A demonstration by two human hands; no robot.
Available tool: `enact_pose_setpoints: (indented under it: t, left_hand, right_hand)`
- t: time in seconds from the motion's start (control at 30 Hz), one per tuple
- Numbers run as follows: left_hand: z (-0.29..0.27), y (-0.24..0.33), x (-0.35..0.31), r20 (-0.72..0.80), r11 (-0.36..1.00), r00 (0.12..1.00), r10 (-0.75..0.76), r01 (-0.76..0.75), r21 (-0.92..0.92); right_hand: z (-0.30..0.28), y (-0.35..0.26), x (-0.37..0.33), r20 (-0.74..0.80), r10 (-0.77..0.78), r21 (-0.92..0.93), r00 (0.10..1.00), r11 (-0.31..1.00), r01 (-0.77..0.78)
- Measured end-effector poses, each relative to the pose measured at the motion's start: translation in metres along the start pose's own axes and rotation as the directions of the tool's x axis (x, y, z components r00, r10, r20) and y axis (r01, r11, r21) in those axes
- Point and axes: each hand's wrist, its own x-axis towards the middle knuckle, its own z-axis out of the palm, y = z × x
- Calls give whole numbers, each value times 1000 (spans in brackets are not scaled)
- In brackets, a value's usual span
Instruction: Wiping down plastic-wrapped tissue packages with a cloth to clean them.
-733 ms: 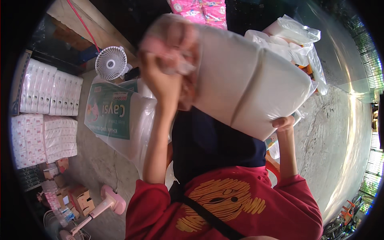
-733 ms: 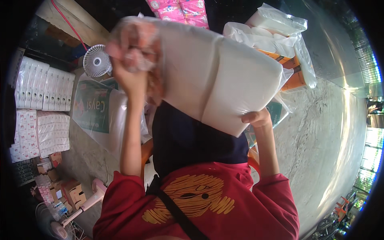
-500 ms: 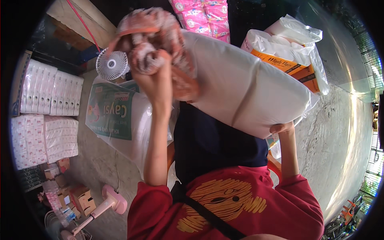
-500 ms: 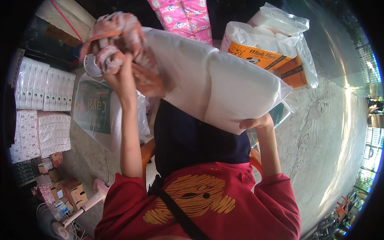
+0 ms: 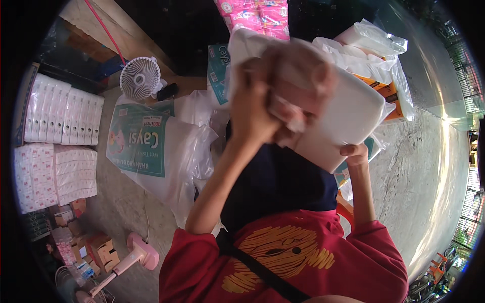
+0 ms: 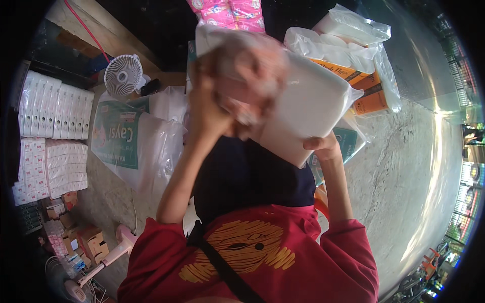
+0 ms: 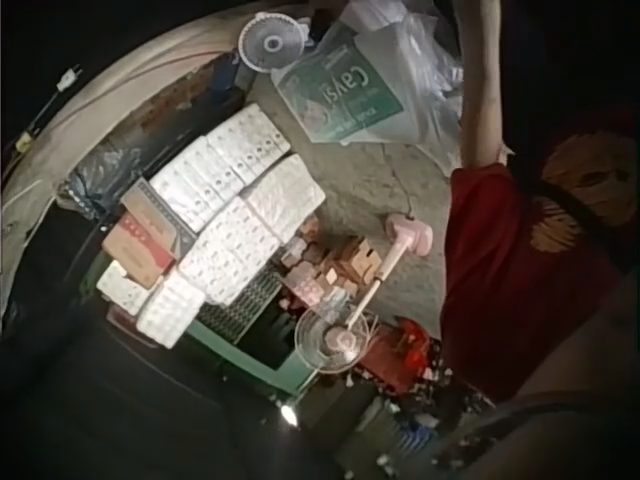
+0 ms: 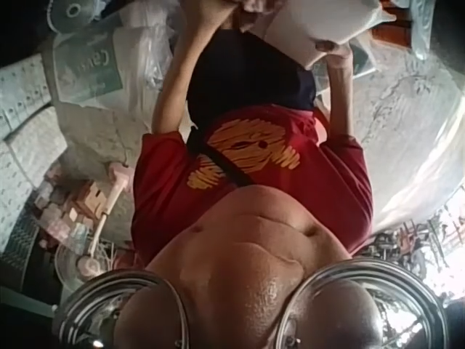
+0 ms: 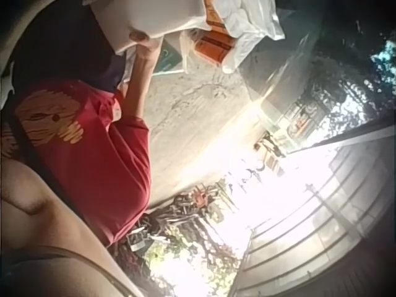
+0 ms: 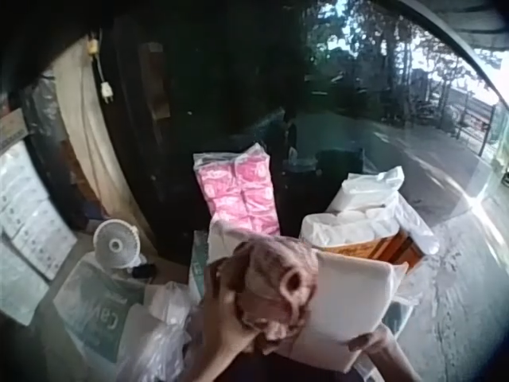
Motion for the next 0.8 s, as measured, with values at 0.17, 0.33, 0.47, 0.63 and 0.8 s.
enact_pose_setpoints:
  t: [0.17, 0.33, 0.47, 0.63, 0.8]
  left_hand:
    - [-36, -56, 24, -374, 979, 927, 24, 54, 198]
    - [-33, -46, 22, -329, 989, 940, -94, 50, -140]
    - [1, 14, 0, -159, 959, 953, 258, -273, -79]
    - [27, 49, -31, 121, 866, 859, 498, -500, -10]
    - [-1, -9, -5, 75, 981, 997, 25, -10, -194]
  right_hand:
    - [-7, -5, -10, 86, -58, -106, 995, 992, 67]
    - [0, -11, -13, 89, -62, -134, 994, 988, 73]
    - [14, -13, -7, 18, -92, -91, 996, 991, 93]
    - [29, -5, -5, -170, -170, -79, 971, 984, 159]
    - [17, -8, -6, -49, 23, 5, 999, 1000, -23]
